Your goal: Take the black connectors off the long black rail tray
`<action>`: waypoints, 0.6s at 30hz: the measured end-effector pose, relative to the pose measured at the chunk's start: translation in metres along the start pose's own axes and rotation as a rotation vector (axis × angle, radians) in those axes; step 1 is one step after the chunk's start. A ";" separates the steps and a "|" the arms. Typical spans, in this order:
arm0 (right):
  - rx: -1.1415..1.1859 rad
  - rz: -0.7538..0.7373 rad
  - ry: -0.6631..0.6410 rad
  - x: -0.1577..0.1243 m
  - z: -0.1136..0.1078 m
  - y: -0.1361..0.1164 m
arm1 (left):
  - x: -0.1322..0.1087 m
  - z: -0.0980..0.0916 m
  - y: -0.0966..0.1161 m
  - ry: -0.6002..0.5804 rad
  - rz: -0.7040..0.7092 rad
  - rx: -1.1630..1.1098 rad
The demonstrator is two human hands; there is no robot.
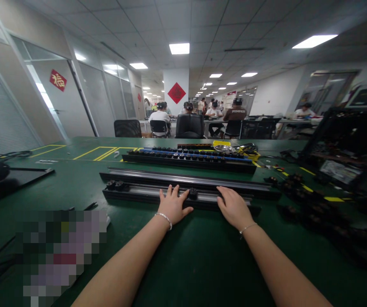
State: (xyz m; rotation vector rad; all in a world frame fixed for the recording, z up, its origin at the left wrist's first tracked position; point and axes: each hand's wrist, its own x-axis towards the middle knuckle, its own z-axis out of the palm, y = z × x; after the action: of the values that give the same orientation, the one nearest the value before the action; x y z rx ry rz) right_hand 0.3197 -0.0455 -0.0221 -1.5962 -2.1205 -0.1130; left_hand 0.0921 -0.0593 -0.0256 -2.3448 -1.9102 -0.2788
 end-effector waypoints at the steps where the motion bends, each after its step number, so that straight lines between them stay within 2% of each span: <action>1: 0.036 -0.038 -0.004 0.001 0.003 -0.008 | 0.000 0.001 0.000 0.013 -0.001 -0.001; 7: 0.088 -0.136 -0.084 0.001 0.014 -0.043 | -0.002 0.008 0.007 0.093 0.092 -0.035; 11: 0.000 -0.136 -0.129 -0.002 0.017 -0.047 | -0.002 0.008 0.009 0.091 0.105 -0.048; 18: -0.018 -0.129 -0.120 -0.003 0.018 -0.047 | -0.002 0.003 0.011 0.061 0.085 -0.039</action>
State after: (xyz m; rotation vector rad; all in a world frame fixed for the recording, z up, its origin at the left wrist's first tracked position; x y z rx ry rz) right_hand 0.2707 -0.0572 -0.0296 -1.5096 -2.3210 -0.0811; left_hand 0.1024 -0.0624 -0.0289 -2.4046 -1.7891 -0.3789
